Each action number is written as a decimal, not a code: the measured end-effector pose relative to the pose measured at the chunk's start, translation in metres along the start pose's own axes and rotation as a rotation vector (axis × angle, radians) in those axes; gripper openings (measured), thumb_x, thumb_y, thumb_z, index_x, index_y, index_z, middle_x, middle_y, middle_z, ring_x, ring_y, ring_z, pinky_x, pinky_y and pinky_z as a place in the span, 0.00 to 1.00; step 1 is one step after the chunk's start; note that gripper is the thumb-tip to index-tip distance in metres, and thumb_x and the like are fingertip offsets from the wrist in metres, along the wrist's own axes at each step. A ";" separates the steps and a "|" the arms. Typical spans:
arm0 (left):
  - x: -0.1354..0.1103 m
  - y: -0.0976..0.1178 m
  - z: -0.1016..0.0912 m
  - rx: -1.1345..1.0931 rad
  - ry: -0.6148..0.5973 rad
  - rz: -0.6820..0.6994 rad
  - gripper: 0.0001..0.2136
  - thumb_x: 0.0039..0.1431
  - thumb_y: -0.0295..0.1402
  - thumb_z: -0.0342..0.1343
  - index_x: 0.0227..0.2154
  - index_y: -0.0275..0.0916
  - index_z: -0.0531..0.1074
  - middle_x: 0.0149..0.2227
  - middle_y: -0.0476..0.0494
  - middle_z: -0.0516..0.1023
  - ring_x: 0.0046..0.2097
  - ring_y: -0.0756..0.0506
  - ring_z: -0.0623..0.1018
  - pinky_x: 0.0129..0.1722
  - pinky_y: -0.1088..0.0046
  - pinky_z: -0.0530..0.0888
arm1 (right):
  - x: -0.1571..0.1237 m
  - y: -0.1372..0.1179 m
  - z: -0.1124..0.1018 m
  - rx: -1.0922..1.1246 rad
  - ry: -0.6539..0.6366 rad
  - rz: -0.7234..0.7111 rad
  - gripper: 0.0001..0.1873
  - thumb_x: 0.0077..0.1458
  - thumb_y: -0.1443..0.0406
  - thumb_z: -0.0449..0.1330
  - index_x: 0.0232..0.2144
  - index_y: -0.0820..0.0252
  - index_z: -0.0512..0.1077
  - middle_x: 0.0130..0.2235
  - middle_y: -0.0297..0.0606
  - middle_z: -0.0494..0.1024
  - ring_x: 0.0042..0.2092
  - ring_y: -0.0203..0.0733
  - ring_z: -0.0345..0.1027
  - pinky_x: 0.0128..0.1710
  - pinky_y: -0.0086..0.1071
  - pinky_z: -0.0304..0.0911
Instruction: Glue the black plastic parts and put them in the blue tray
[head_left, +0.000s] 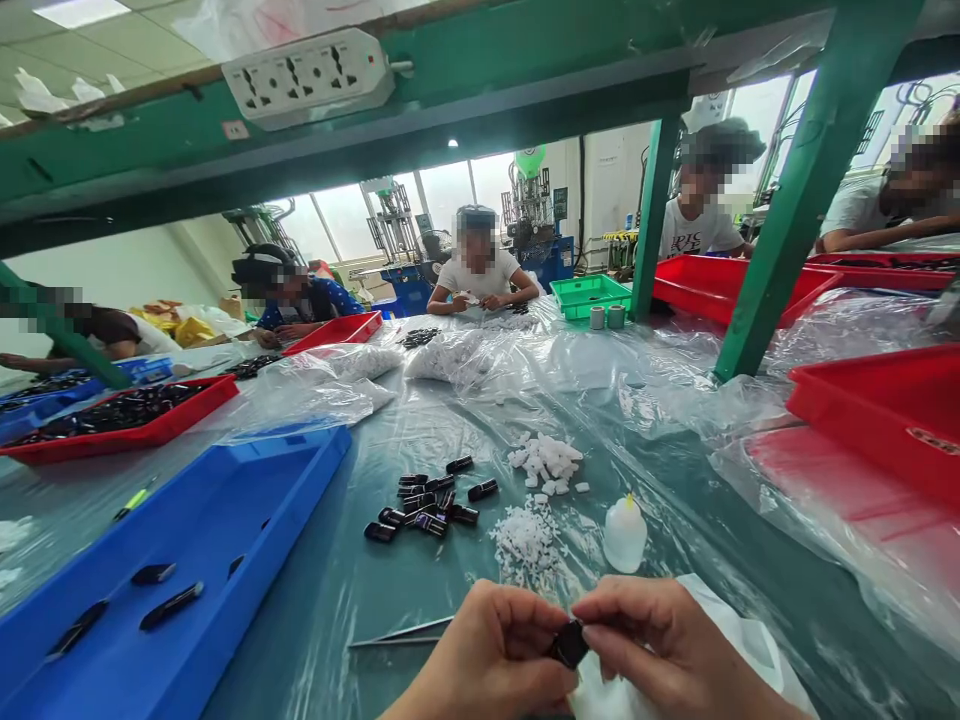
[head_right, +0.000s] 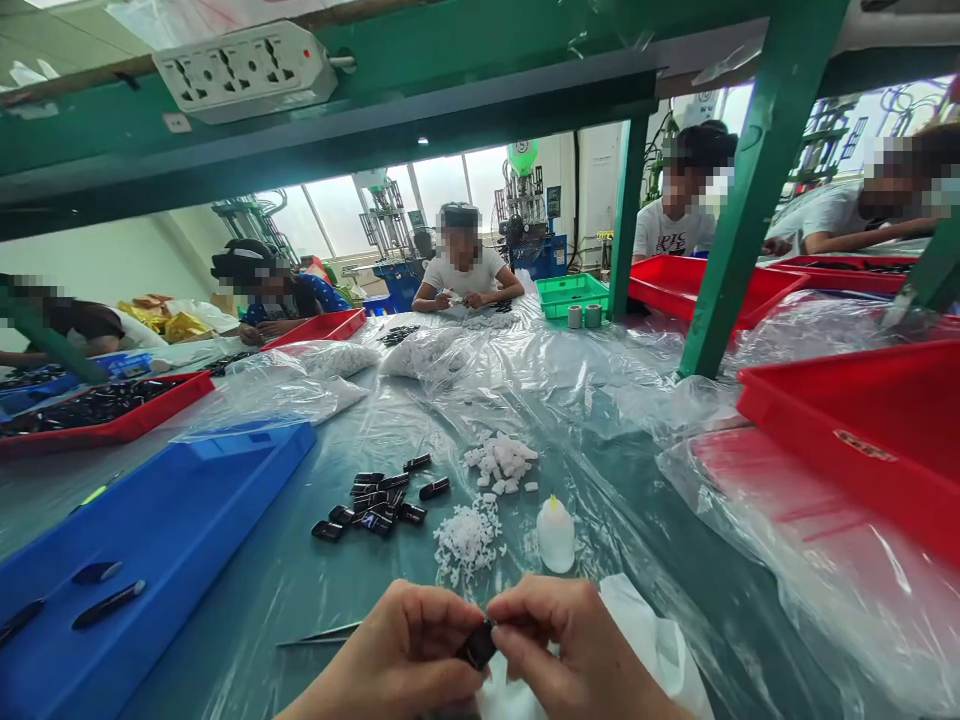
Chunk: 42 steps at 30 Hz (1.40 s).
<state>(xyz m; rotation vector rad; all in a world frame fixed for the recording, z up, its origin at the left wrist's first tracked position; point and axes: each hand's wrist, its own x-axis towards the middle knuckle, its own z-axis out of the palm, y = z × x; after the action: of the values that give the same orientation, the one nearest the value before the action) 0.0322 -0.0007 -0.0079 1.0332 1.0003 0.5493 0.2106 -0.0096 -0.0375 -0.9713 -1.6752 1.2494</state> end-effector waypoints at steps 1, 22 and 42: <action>-0.001 0.001 0.002 0.038 -0.013 -0.014 0.06 0.37 0.22 0.58 0.23 0.32 0.75 0.18 0.52 0.73 0.19 0.56 0.69 0.22 0.81 0.67 | 0.000 0.000 0.000 -0.002 -0.025 0.007 0.09 0.52 0.64 0.56 0.30 0.62 0.76 0.26 0.36 0.73 0.26 0.35 0.65 0.27 0.28 0.61; -0.006 -0.001 0.002 -0.004 0.072 -0.026 0.08 0.36 0.26 0.64 0.23 0.33 0.70 0.16 0.50 0.73 0.19 0.53 0.73 0.21 0.80 0.70 | -0.004 0.000 -0.004 -0.465 -0.133 -0.010 0.12 0.58 0.69 0.47 0.26 0.59 0.67 0.28 0.35 0.69 0.29 0.36 0.64 0.29 0.28 0.59; -0.006 0.001 -0.002 -0.189 0.139 0.129 0.11 0.39 0.29 0.66 0.25 0.32 0.69 0.27 0.42 0.79 0.24 0.49 0.78 0.23 0.78 0.71 | 0.009 0.004 -0.053 -0.527 0.519 0.070 0.38 0.45 0.48 0.62 0.54 0.57 0.57 0.51 0.47 0.69 0.51 0.54 0.65 0.44 0.43 0.66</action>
<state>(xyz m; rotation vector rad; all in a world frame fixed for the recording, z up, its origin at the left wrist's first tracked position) 0.0273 -0.0042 -0.0049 0.9038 0.9869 0.8149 0.2564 0.0178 -0.0304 -1.5260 -1.5716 0.5166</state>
